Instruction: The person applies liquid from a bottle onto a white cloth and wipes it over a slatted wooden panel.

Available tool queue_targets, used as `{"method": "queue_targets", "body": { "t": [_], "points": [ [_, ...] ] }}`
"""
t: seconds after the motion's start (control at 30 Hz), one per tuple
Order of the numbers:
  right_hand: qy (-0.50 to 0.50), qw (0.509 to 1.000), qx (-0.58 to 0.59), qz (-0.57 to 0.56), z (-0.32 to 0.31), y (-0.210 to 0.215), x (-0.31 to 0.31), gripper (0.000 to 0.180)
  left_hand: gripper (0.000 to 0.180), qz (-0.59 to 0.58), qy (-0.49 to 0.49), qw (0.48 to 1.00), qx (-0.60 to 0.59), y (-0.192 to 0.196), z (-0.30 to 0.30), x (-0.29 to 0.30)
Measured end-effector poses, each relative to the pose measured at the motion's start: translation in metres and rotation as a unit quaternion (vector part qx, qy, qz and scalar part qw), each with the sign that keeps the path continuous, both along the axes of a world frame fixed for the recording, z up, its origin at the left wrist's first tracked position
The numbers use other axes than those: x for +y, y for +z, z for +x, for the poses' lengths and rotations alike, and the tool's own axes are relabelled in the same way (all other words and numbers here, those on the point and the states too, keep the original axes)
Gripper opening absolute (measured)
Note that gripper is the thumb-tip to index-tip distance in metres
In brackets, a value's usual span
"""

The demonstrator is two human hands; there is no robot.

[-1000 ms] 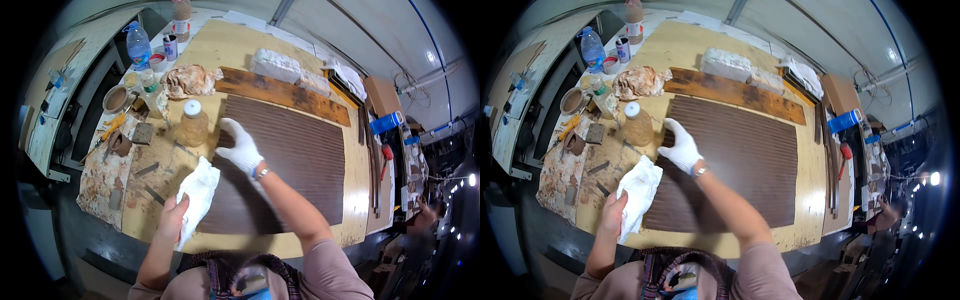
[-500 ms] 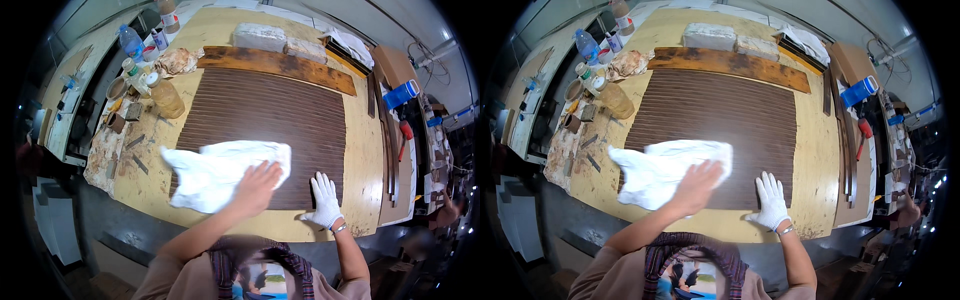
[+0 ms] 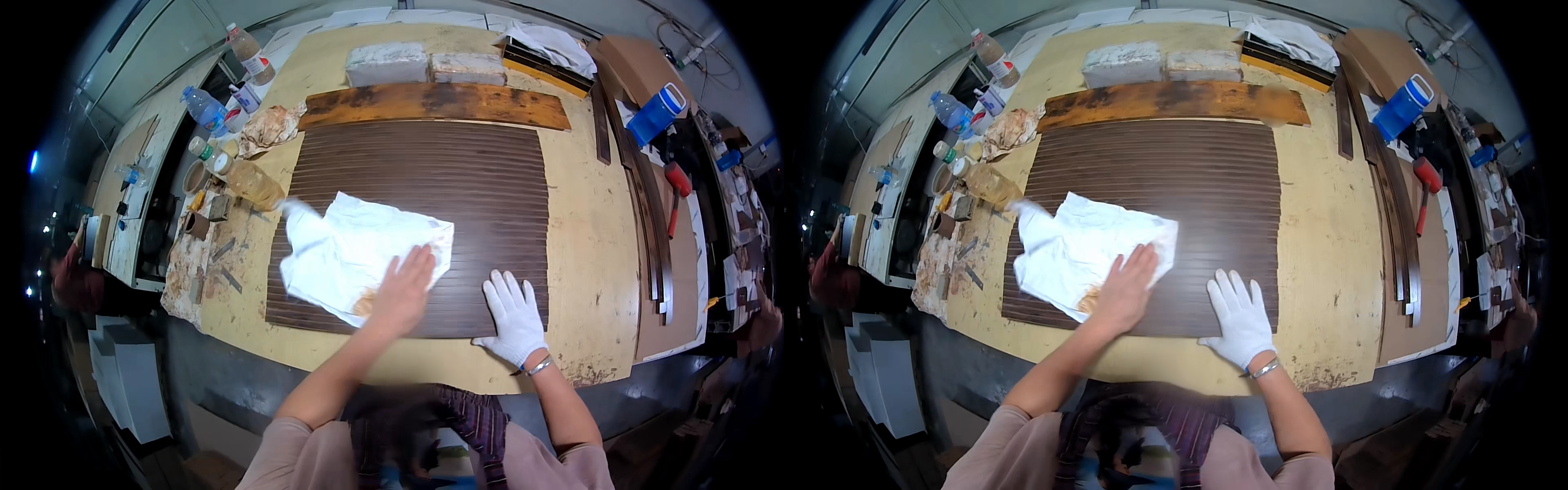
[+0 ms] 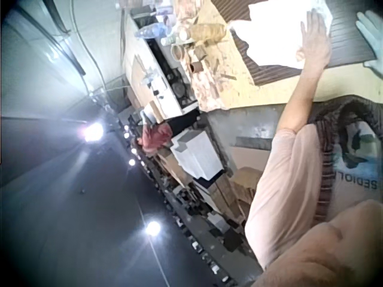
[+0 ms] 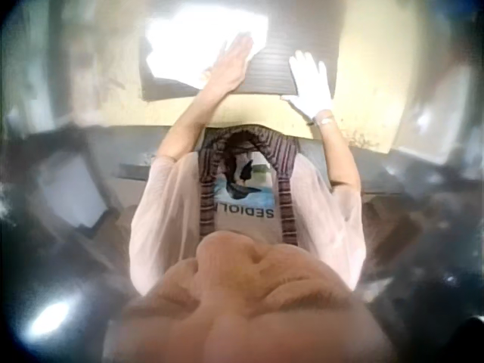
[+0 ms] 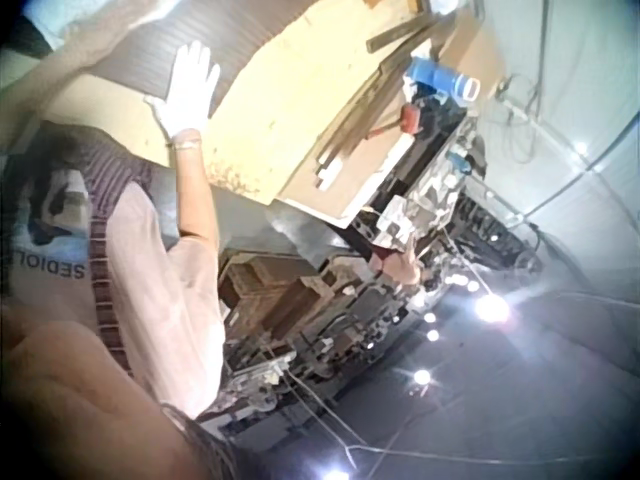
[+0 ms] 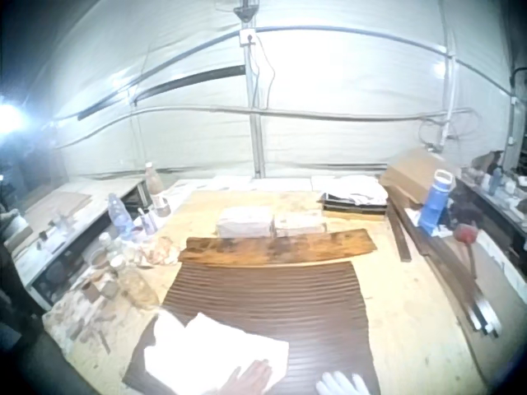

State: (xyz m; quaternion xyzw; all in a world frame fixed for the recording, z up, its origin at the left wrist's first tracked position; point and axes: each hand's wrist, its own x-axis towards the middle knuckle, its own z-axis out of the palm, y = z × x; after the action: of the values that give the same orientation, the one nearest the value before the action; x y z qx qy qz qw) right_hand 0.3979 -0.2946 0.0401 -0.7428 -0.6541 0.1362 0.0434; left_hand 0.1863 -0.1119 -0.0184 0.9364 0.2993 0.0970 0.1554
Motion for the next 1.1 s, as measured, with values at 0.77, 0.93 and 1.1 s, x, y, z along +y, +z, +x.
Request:
{"method": "queue_targets", "body": {
  "t": [0.77, 0.93, 1.1],
  "points": [
    [-0.016, 0.999, 0.030, 0.040, 0.004, -0.005, -0.006, 0.102, 0.052, 0.036, 0.037, 0.998, 0.043, 0.000, 0.030, 0.024],
    [-0.022, 0.998, 0.057, 0.021, 0.021, 0.000, -0.017, 0.098, 0.046, -0.145, -0.083, 0.984, -0.056, 0.023, 0.072, -0.020],
    [-0.150, 0.987, 0.051, 0.033, 0.056, -0.005, -0.052, 0.121, 0.055, 0.005, 0.036, 0.998, 0.042, 0.015, 0.030, 0.054]
  ]
}}
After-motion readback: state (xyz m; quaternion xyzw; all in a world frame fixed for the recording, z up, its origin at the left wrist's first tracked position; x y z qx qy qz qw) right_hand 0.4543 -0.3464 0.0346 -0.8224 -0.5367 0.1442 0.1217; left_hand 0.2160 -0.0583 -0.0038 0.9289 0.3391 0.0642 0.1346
